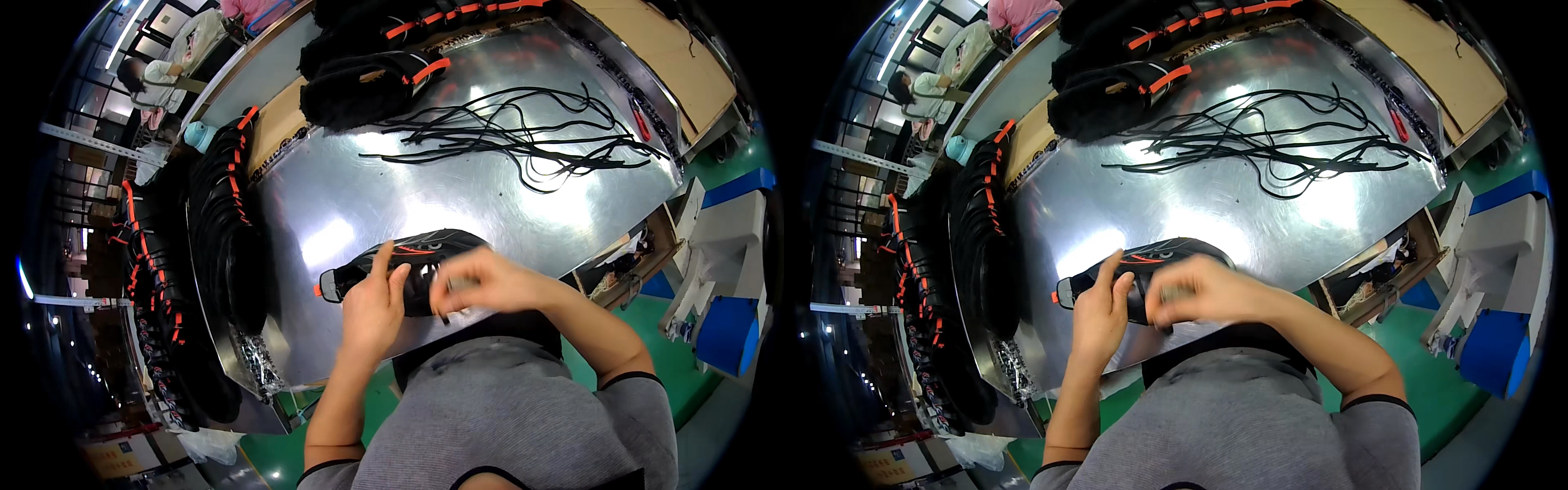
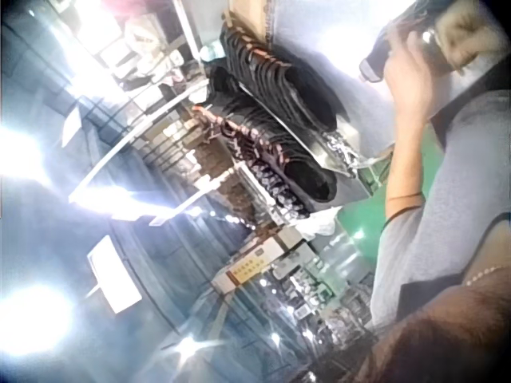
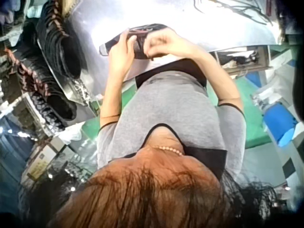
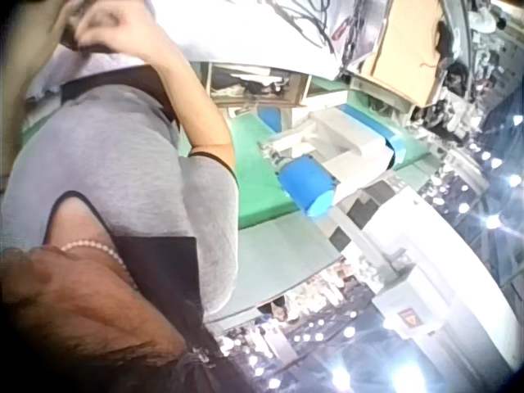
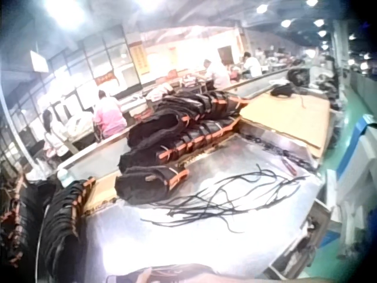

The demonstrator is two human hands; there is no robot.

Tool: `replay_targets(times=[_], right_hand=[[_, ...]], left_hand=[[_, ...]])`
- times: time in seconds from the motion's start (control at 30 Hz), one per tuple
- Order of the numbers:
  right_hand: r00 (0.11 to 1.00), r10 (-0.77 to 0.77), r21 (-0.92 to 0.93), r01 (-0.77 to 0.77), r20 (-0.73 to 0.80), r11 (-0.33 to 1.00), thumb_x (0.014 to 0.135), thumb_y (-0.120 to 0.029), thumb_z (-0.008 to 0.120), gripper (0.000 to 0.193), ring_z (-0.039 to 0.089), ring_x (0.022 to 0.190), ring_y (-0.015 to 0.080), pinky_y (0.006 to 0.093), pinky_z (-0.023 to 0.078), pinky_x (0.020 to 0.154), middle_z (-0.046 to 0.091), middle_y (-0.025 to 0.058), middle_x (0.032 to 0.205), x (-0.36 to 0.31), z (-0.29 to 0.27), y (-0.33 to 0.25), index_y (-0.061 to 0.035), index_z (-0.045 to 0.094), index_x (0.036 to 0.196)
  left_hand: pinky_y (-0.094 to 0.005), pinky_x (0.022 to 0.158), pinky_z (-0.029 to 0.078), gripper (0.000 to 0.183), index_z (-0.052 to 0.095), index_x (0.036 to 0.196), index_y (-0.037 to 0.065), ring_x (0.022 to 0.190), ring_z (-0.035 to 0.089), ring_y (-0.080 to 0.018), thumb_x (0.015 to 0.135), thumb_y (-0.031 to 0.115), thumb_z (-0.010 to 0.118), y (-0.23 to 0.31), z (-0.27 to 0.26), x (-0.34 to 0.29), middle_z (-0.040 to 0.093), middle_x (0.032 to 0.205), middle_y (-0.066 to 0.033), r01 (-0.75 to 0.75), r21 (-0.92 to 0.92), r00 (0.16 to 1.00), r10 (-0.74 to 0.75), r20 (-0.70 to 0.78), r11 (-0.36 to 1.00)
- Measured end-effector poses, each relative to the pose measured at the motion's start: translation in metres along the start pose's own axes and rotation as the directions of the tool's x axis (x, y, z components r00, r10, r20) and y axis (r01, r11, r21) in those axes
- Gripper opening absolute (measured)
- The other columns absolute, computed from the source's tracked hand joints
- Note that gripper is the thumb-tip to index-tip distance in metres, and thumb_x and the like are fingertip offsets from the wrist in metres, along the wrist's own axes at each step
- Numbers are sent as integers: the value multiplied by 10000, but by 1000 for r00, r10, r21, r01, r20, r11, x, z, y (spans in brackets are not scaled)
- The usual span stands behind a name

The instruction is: The person laces black shoes with red accents on a metal workbench. They thread black shoelaces through eyelets, pull them tight, and place finished shoes into a stack. The person repeats this process for multiple shoes.

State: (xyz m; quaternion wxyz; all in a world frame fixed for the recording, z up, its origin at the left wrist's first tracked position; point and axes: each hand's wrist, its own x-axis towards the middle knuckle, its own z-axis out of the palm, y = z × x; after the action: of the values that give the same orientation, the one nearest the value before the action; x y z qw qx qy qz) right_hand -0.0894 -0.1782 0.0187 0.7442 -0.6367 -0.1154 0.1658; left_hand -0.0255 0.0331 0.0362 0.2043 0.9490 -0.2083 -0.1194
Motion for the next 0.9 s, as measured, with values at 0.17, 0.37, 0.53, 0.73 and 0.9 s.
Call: replay_targets(times=[0.17, 0.37, 0.53, 0.73, 0.9], right_hand=[[907, -17, -229, -88, -421, 969, 869, -67, 699, 77, 634, 821, 143, 292, 499, 757, 686, 52, 915, 40, -3, 27, -24, 699, 934], [906, -86, -313, -53, -414, 948, 866, -147, 693, 94, 671, 869, 290, 374, 512, 793, 678, 81, 960, 43, 7, 37, -57, 711, 890], [901, -183, -378, 24, -393, 926, 960, -234, 641, 321, 676, 841, 343, 413, 518, 760, 679, 180, 922, 18, 2, 34, -29, 521, 1175], [950, -140, -612, -64, -280, 788, 962, -204, 630, 217, 664, 688, 363, 445, 501, 630, 674, 124, 747, -2, 1, 14, -49, 521, 1067], [972, -62, -717, -122, -225, 686, 965, -178, 630, 245, 685, 726, 365, 411, 510, 630, 706, 147, 808, 8, 0, 6, -22, 496, 1098]], left_hand=[[-447, 838, 489, 329, 669, 1196, 55, 839, 626, -363, 960, 283, 644, 1, 19, -7, 691, 824, -166, -59, 22, 960, 63, -272, 998], [-460, 939, 444, 334, 720, 1017, 55, 806, 618, -321, 775, 257, 831, -2, 34, -5, 688, 825, -127, -224, 57, 851, 224, -476, 973], [-489, 988, 419, 347, 723, 996, 69, 778, 601, -274, 726, 246, 852, -3, 35, -4, 662, 755, -88, -300, 60, 808, 287, -515, 952], [-423, 905, 402, 368, 722, 1013, 80, 742, 554, -237, 708, 231, 860, -1, 34, -7, 601, 677, -49, -281, 24, 821, 253, -512, 960], [-408, 852, 394, 381, 721, 1038, 88, 736, 544, -229, 707, 219, 858, -4, 35, -7, 610, 699, -37, -303, 31, 815, 276, -509, 952]])
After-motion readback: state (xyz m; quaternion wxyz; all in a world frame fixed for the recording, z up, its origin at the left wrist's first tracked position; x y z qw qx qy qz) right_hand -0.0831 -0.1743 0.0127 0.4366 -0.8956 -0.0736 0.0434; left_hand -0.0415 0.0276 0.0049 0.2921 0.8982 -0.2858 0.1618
